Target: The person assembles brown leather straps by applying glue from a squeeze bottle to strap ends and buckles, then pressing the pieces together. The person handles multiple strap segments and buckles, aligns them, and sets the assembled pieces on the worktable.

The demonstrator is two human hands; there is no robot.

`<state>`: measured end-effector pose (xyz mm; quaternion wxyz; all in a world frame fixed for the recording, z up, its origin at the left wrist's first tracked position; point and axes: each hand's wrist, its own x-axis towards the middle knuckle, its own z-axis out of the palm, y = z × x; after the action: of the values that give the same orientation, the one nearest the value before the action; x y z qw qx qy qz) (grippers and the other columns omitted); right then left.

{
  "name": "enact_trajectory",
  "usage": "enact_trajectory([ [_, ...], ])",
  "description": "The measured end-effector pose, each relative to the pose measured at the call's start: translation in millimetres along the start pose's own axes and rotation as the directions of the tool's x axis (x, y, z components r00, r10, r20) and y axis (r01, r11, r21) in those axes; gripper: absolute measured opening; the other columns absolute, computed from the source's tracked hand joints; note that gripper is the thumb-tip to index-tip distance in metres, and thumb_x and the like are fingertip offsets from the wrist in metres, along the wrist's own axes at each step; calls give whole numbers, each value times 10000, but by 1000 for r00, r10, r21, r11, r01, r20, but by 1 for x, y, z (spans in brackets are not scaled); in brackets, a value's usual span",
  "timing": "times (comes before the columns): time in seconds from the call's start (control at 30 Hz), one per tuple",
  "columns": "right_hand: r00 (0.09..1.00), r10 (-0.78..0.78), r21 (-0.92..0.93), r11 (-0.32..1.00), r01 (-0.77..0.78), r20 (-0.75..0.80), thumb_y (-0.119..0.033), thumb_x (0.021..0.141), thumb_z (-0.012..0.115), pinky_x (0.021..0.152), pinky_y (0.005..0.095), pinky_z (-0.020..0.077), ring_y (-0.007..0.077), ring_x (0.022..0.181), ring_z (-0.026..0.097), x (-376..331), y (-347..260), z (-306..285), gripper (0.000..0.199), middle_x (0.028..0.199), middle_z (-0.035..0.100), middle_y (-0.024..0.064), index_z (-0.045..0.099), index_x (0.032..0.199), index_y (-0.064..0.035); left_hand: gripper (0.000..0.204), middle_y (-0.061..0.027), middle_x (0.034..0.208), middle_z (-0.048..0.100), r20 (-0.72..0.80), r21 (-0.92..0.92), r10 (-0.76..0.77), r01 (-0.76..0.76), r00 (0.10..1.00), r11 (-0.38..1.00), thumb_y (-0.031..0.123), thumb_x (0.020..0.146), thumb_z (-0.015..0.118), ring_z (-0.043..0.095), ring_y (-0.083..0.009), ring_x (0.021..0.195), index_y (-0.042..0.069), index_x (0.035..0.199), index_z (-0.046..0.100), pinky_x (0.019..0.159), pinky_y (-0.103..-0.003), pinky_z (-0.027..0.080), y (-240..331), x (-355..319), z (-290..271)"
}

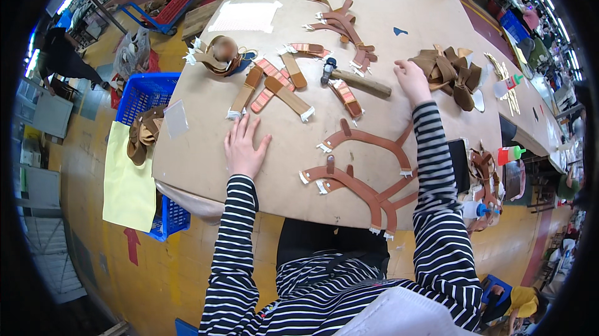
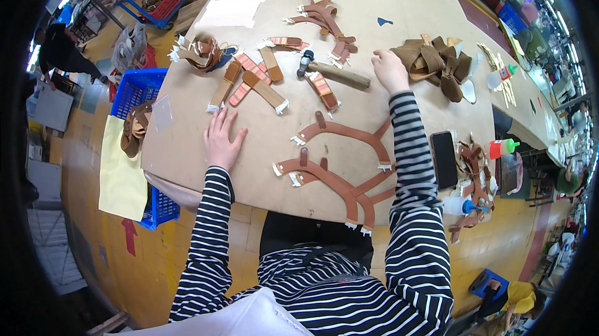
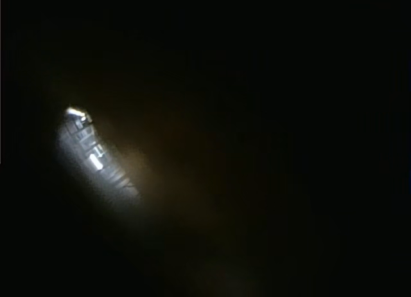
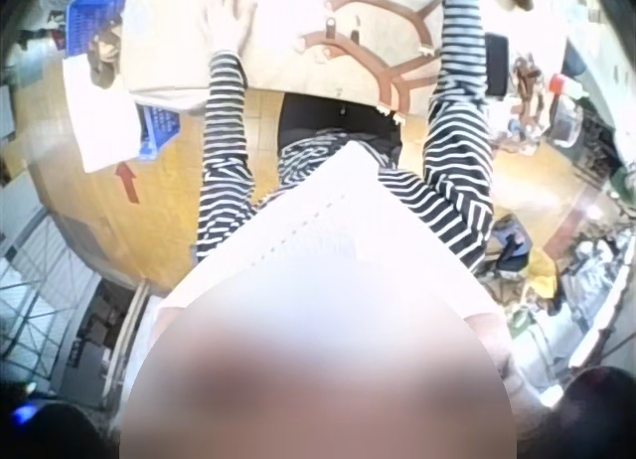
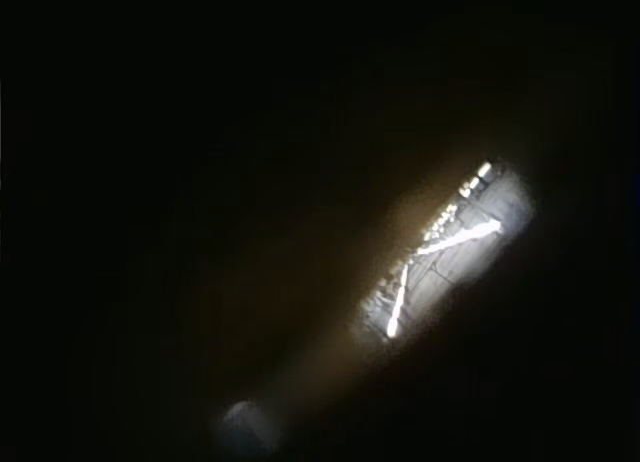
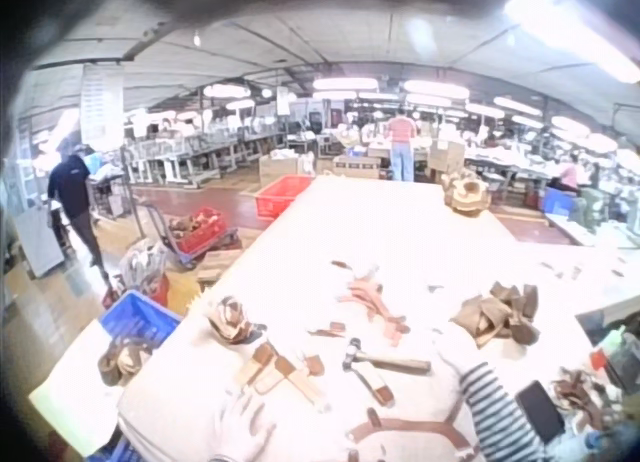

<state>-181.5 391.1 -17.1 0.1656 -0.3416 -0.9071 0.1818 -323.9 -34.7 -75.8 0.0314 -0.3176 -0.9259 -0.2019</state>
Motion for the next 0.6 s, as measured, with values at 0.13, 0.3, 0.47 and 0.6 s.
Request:
enact_trajectory([
  [0.13,993,-72,33,997,76,-91,-194,886,597,878,372,487,316,1006,617,-60,32,-29,299,1077,638,152,629,1135,-32,509,-36,1479,406,-11,-14,-1,0,1000,1000,400,859,643,314,-237,1399,191,1313,550,1131,-477,223,1,0,0],
  [0.3,989,132,-239,965,-112,71,-128,895,561,859,395,481,356,969,611,-131,80,-39,270,1058,620,185,615,1111,25,509,-36,1480,405,-16,-22,10,-11,1000,1000,391,856,648,316,-236,1398,190,1313,549,1130,-475,221,1,0,0],
  [0.47,996,79,66,994,-82,47,-81,887,574,816,372,483,340,893,612,-149,90,-33,274,1024,612,200,593,1131,43,514,-41,1476,409,-29,-8,24,-24,999,1000,393,861,643,311,-242,1401,192,1323,541,1134,-475,213,0,-1,1],
  [0.6,998,-22,7,1000,22,60,-119,859,622,797,380,483,335,885,613,-151,79,-32,268,985,619,208,595,1073,40,511,-43,1472,415,-29,-7,25,-25,999,1000,401,868,635,308,-245,1402,192,1325,541,1135,-479,211,0,-1,3],
])
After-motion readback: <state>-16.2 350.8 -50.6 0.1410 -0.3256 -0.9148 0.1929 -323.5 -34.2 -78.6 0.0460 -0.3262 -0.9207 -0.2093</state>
